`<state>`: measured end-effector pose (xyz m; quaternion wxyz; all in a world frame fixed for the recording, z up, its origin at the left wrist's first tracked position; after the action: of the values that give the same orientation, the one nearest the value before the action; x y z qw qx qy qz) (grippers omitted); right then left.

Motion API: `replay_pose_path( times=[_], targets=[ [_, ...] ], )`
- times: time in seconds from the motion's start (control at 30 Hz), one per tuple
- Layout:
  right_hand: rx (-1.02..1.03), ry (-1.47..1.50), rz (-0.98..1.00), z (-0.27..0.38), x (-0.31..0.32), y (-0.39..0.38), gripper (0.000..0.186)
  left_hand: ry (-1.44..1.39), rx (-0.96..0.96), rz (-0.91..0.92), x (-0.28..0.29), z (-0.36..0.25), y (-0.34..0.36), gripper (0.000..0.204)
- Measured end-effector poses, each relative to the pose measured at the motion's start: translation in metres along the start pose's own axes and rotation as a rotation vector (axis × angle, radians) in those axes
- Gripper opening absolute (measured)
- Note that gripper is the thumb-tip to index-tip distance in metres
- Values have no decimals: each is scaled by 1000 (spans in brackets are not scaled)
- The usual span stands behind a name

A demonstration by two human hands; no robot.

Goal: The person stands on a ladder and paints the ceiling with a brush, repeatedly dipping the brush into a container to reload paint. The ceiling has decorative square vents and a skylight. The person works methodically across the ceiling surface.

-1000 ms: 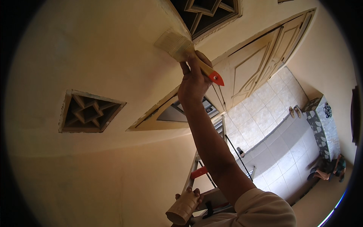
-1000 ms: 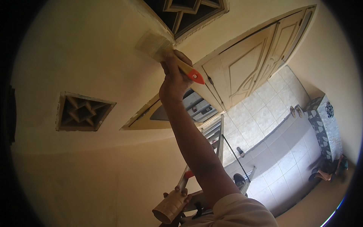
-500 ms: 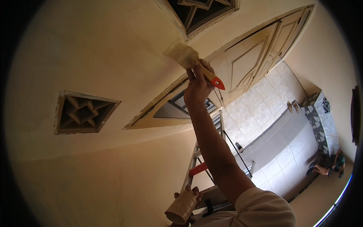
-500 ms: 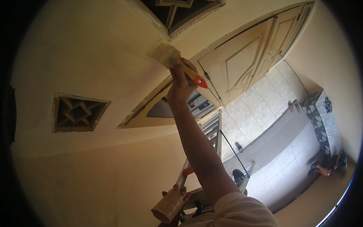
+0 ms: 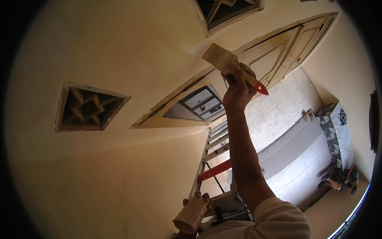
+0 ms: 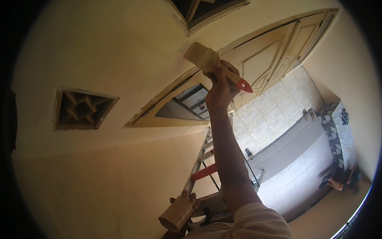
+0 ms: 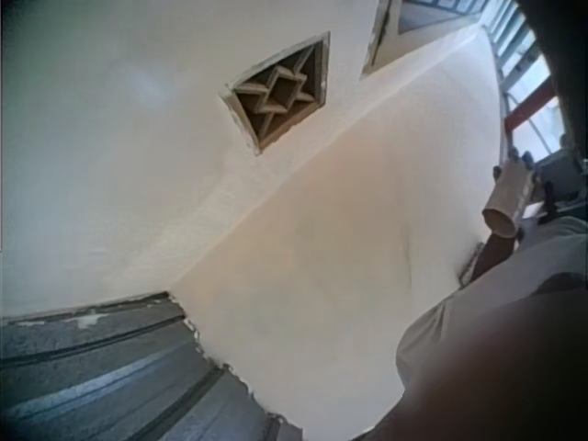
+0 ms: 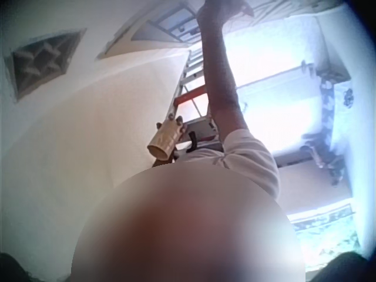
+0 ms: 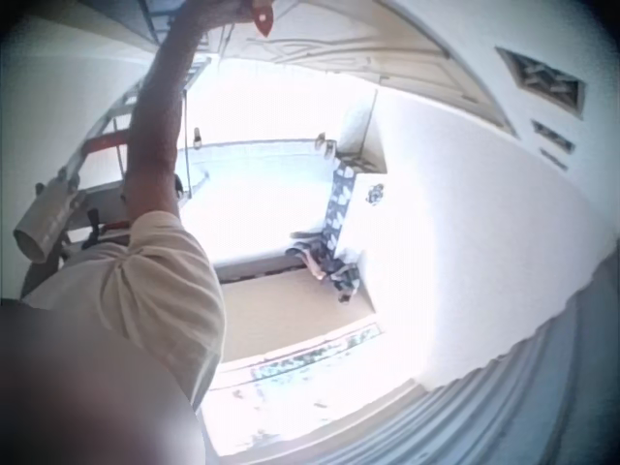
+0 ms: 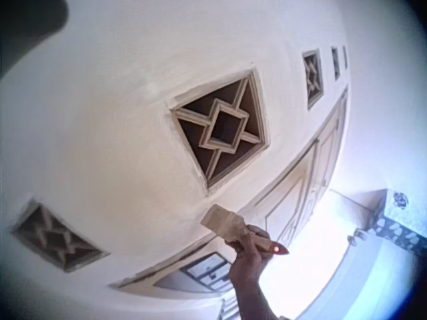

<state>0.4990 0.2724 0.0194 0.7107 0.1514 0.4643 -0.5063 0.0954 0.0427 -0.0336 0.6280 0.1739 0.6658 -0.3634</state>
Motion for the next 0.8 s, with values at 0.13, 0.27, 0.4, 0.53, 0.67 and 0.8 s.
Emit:
replay_pose_path(
  times=[0.13, 0.27, 0.4, 0.53, 0.67, 0.8],
  targets=[
    [-12, -57, 124, 7, -9, 14, 23, -3, 11, 14, 4, -2, 1, 59],
    [98, -169, 152, 23, -24, 27, 22, -12, -8, 0, 1, 0, -1, 59],
    [125, -201, 174, 33, -36, 40, 23, -18, 3, 10, -1, 2, 3, 59],
    [131, -260, 175, 38, -41, 48, 26, -7, 3, -5, -5, 2, 3, 59],
    [150, -233, 141, 38, -44, 52, 31, -4, 4, -1, -5, 2, 3, 59],
    [240, -213, 63, 44, -43, 50, 32, 26, -6, -4, -4, 1, 3, 58]
  ],
)
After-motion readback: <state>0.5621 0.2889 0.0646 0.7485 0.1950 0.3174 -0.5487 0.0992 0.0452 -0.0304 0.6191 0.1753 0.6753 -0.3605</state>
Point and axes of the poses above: each hand's wrist, its own y-axis towards the middle knuckle, its own x-axis out of the back of the hand, z = x × y, the point moved 5 cm from there along y, towards the middle knuckle, and after that the axes turned 14 degrees about -x, right-handed, at the moved point
